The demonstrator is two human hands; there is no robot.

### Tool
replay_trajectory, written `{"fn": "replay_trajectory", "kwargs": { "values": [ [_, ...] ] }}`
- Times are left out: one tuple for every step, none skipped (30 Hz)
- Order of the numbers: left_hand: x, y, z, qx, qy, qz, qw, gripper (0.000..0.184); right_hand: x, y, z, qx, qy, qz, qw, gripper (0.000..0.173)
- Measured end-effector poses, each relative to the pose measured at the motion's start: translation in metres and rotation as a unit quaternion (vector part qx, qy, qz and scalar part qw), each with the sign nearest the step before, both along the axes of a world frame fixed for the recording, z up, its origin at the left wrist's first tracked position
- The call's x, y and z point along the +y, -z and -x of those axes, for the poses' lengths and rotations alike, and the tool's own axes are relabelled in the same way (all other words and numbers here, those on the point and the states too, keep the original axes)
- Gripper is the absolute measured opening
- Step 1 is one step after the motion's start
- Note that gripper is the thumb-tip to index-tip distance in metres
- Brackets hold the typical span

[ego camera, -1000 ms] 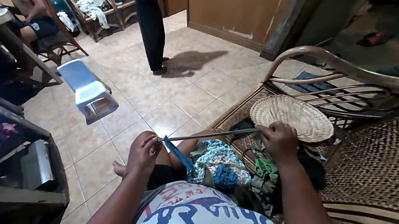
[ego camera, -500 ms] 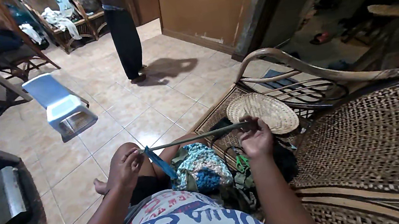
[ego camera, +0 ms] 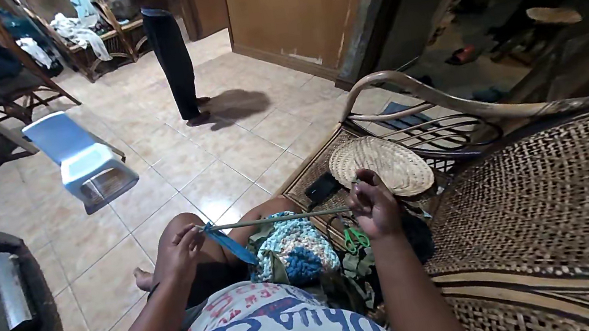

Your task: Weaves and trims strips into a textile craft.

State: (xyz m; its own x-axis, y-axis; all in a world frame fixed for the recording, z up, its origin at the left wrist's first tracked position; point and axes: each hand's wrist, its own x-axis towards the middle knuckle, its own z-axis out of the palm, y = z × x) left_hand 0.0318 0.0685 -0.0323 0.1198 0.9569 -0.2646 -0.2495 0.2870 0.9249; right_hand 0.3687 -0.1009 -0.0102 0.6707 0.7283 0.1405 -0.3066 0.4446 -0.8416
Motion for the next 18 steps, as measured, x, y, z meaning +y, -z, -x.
{"fn": "replay_trajectory", "kwargs": {
  "values": [
    [0.000,0.001,0.000,0.002,-0.005,0.004,1.000,0.015,-0.001,0.001,-0.001,-0.009,-0.001,-0.007,1.000,0.026],
    [0.000,0.002,0.000,0.004,-0.008,0.008,1.000,0.017,-0.001,0.002,-0.002,-0.016,-0.003,-0.013,1.000,0.026],
    [0.000,0.002,0.000,0.006,-0.013,0.012,1.000,0.017,-0.001,0.003,-0.003,-0.022,-0.003,-0.015,1.000,0.026],
    [0.000,0.003,0.000,0.006,-0.015,0.014,1.000,0.017,-0.001,0.003,-0.003,-0.027,-0.003,-0.009,1.000,0.026],
    [0.000,0.003,0.000,0.003,-0.017,0.015,1.000,0.017,-0.001,0.002,-0.003,-0.027,-0.001,-0.002,1.000,0.026],
    [0.000,0.004,0.000,-0.001,-0.019,0.015,1.000,0.017,-0.001,0.000,-0.002,-0.025,0.003,0.007,1.000,0.026],
    [0.000,0.004,0.000,-0.001,-0.018,0.013,1.000,0.017,0.000,0.000,-0.001,-0.023,0.007,0.012,1.000,0.027],
    [0.000,0.003,0.000,0.001,-0.015,0.009,1.000,0.016,0.000,-0.001,-0.001,-0.025,0.008,0.016,1.000,0.027],
    [0.000,0.001,0.000,0.006,-0.011,0.002,1.000,0.016,0.000,0.000,0.000,-0.034,0.006,0.019,0.999,0.027],
    [-0.001,-0.002,0.000,0.015,0.000,-0.010,1.000,0.016,0.000,0.000,0.001,-0.049,0.003,0.023,0.999,0.027],
    [-0.004,-0.007,0.000,0.025,0.018,-0.028,0.999,0.017,0.001,-0.001,0.002,-0.065,0.001,0.029,0.997,0.026],
    [-0.006,-0.012,0.000,0.032,0.042,-0.050,0.997,0.018,0.001,-0.003,0.004,-0.083,-0.002,0.037,0.996,0.024],
    [-0.010,-0.019,-0.001,0.035,0.072,-0.074,0.994,0.019,0.002,-0.004,0.006,-0.100,-0.002,0.043,0.994,0.020],
    [-0.014,-0.026,-0.002,0.035,0.104,-0.095,0.989,0.020,0.004,-0.007,0.010,-0.123,-0.004,0.051,0.991,0.018],
    [-0.018,-0.033,-0.004,0.030,0.132,-0.108,0.985,0.019,0.005,-0.009,0.015,-0.147,-0.009,0.056,0.988,0.016],
    [-0.023,-0.040,-0.008,0.020,0.156,-0.117,0.981,0.018,0.006,-0.011,0.021,-0.173,-0.017,0.060,0.983,0.014],
    [-0.027,-0.046,-0.011,0.009,0.178,-0.124,0.976,0.017,0.007,-0.014,0.028,-0.197,-0.030,0.061,0.978,0.012],
    [-0.031,-0.052,-0.015,-0.001,0.197,-0.127,0.972,0.017,0.009,-0.016,0.035,-0.220,-0.052,0.054,0.973,0.012]
  ]
}}
